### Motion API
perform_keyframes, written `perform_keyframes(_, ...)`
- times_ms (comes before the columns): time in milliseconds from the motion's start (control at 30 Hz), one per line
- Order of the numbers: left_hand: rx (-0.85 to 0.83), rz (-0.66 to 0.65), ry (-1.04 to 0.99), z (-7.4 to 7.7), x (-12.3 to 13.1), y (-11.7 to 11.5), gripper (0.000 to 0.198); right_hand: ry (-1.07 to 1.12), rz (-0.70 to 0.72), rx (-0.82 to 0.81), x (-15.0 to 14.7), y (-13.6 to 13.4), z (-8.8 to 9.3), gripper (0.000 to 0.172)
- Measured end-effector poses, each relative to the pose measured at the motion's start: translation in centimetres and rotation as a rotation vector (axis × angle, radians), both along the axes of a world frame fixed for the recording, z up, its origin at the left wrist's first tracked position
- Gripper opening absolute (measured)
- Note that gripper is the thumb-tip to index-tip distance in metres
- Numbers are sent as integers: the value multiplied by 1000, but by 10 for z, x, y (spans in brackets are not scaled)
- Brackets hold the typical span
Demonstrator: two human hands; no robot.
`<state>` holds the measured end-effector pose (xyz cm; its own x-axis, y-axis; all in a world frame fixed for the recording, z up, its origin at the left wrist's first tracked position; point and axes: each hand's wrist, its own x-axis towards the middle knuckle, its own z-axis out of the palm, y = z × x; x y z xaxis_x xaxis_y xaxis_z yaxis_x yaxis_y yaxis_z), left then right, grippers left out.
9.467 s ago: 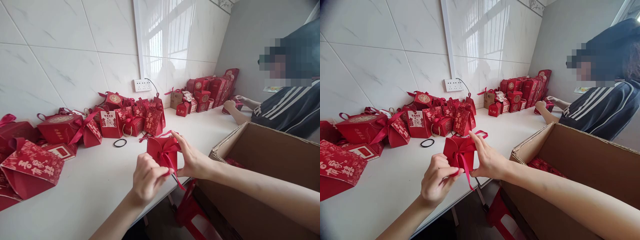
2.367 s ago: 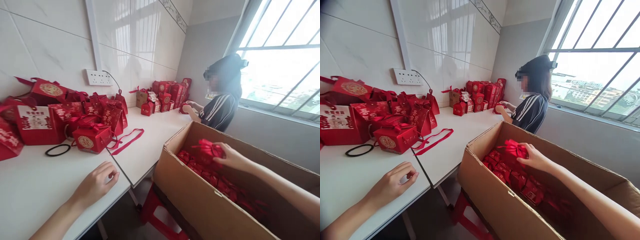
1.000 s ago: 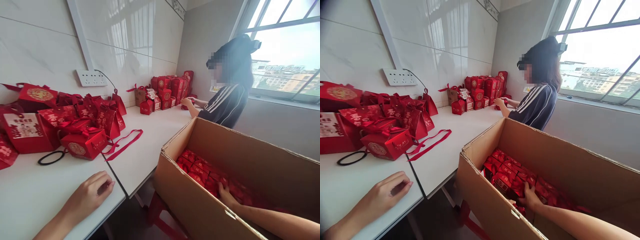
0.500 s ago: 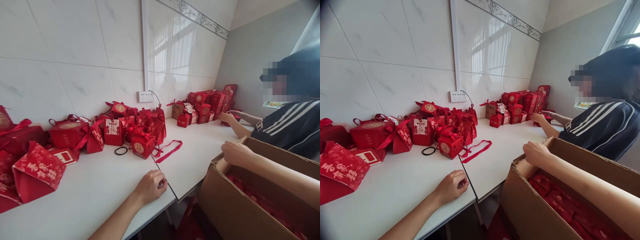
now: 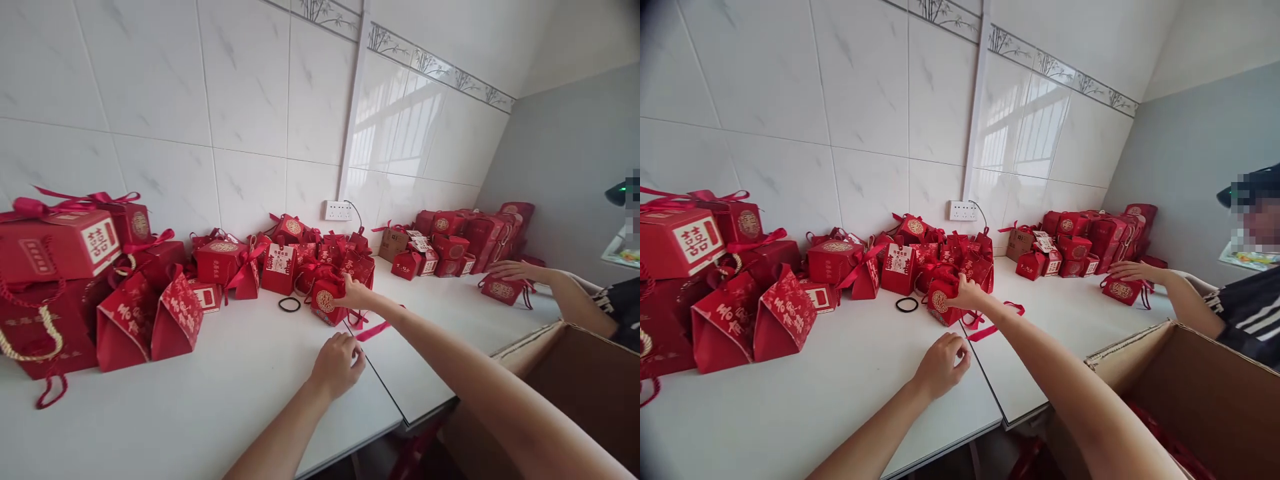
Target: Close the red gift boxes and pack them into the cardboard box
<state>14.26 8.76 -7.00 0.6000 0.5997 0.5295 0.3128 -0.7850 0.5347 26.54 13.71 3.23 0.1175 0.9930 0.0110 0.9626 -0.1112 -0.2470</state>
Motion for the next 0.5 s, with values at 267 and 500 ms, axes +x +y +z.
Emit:
perform_keyframes(267, -299, 54, -385, 7, 7, -7, 66, 71, -87, 269, 12, -76, 7, 80)
perform_keyframes(500, -748, -239, -478, 6, 12, -7, 66, 429, 149, 28, 36, -168, -21, 74)
